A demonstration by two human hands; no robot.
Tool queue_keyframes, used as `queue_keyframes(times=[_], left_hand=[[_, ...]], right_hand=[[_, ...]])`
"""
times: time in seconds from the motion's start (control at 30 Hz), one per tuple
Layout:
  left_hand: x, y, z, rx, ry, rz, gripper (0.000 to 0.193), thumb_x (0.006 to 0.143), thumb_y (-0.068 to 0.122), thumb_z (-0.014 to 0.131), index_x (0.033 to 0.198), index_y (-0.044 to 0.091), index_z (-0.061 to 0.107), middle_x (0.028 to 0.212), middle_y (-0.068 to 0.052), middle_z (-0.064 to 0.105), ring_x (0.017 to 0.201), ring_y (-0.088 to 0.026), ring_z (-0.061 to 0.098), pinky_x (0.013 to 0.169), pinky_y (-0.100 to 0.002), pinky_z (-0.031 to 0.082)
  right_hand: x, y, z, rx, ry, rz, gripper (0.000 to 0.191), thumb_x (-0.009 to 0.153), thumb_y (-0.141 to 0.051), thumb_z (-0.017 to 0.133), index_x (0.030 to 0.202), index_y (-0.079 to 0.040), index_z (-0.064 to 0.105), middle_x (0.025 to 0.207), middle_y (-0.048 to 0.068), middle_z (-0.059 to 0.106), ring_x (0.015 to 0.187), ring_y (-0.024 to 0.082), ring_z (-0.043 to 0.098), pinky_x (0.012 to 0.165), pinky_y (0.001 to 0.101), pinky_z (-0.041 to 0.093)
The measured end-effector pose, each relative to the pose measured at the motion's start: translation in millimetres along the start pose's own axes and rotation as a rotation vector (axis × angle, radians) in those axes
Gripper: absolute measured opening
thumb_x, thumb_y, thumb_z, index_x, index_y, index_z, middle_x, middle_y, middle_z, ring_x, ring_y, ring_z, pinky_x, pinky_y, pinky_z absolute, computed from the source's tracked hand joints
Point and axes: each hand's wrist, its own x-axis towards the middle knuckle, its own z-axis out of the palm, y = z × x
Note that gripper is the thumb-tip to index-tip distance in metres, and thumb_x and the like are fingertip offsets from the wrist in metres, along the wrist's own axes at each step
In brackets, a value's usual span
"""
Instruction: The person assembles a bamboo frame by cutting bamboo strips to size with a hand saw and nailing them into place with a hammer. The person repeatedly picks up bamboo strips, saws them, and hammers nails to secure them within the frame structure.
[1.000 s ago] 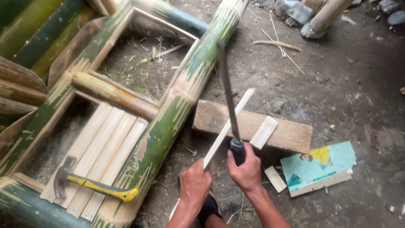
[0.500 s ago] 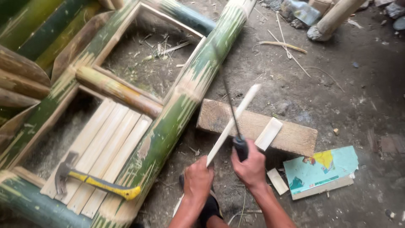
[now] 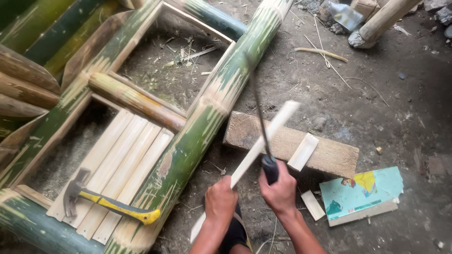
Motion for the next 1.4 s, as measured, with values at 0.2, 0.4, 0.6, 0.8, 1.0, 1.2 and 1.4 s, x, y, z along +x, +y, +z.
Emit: queue_keyframes(times=[0.2,0.4,0.6,0.8,1.0,1.2,1.4], left_hand=[[14.3,1.8,3.5,0.12,-0.139,-0.103,0.012,0.079,0.015,0.072,0.088,0.007,0.073,0.083,-0.021,0.071,0.081,-0.041,0.07,0.073,-0.051,0.058],[13.7,-6.5,-0.5,0.03,-0.193,-0.123,0.01,0.088,0.016,0.069,0.091,0.008,0.073,0.083,-0.024,0.071,0.08,-0.042,0.071,0.076,-0.051,0.058],[5.6,-14.6,3.9,-0.037,-0.251,-0.199,0.014,0.093,0.017,0.063,0.093,0.006,0.071,0.081,-0.023,0.072,0.079,-0.039,0.074,0.076,-0.048,0.06],[31.3,-8.7,-15.1,-0.126,-0.372,-0.315,0.041,0.083,0.038,0.079,0.09,-0.002,0.071,0.086,-0.03,0.067,0.087,-0.046,0.07,0.079,-0.05,0.058],[49.6,0.7,-94.0,-0.178,-0.552,-0.385,0.049,0.099,0.044,0.049,0.113,-0.001,0.061,0.09,-0.018,0.072,0.077,-0.034,0.071,0.07,-0.047,0.061],[62.3,-21.4,-196.0,0.172,-0.457,-0.161,0.059,0.102,0.043,0.05,0.136,-0.004,0.044,0.124,-0.02,0.054,0.097,-0.025,0.061,0.08,-0.041,0.057],[48.9,-105.8,-275.9,0.277,-0.314,-0.387,0.066,0.095,0.03,0.065,0.154,0.02,0.038,0.123,-0.012,0.055,0.092,-0.023,0.062,0.076,-0.04,0.061]], right_hand=[[20.4,14.6,29.3,-0.149,0.015,-0.028,0.023,0.085,-0.016,0.072,0.1,0.0,0.063,0.076,0.021,0.071,0.075,0.034,0.073,0.064,0.0425,0.057],[14.2,28.8,28.9,-0.131,0.056,-0.057,0.033,0.084,-0.019,0.072,0.112,-0.003,0.065,0.083,0.02,0.074,0.075,0.027,0.077,0.066,0.0401,0.058],[14.9,29.9,31.6,-0.13,0.003,-0.171,0.037,0.083,-0.019,0.068,0.117,-0.003,0.063,0.095,0.018,0.075,0.083,0.026,0.076,0.075,0.0388,0.062],[29.5,38.9,51.6,-0.231,-0.013,0.033,0.029,0.086,-0.024,0.071,0.105,-0.003,0.068,0.089,0.021,0.075,0.087,0.036,0.073,0.076,0.0447,0.058],[12.9,22.6,39.8,-0.198,0.055,0.193,0.056,0.086,-0.028,0.07,0.134,-0.003,0.055,0.101,0.021,0.072,0.092,0.035,0.072,0.085,0.0424,0.055],[19.6,-43.2,45.8,-0.963,0.067,-0.228,0.099,0.071,-0.037,0.081,0.145,0.003,0.029,0.133,0.03,0.043,0.113,0.043,0.053,0.088,0.0545,0.043],[3.2,-131.0,127.8,-0.5,-0.351,-0.673,0.046,0.091,-0.025,0.066,0.131,-0.006,0.055,0.115,0.016,0.064,0.102,0.03,0.061,0.091,0.0465,0.044]])
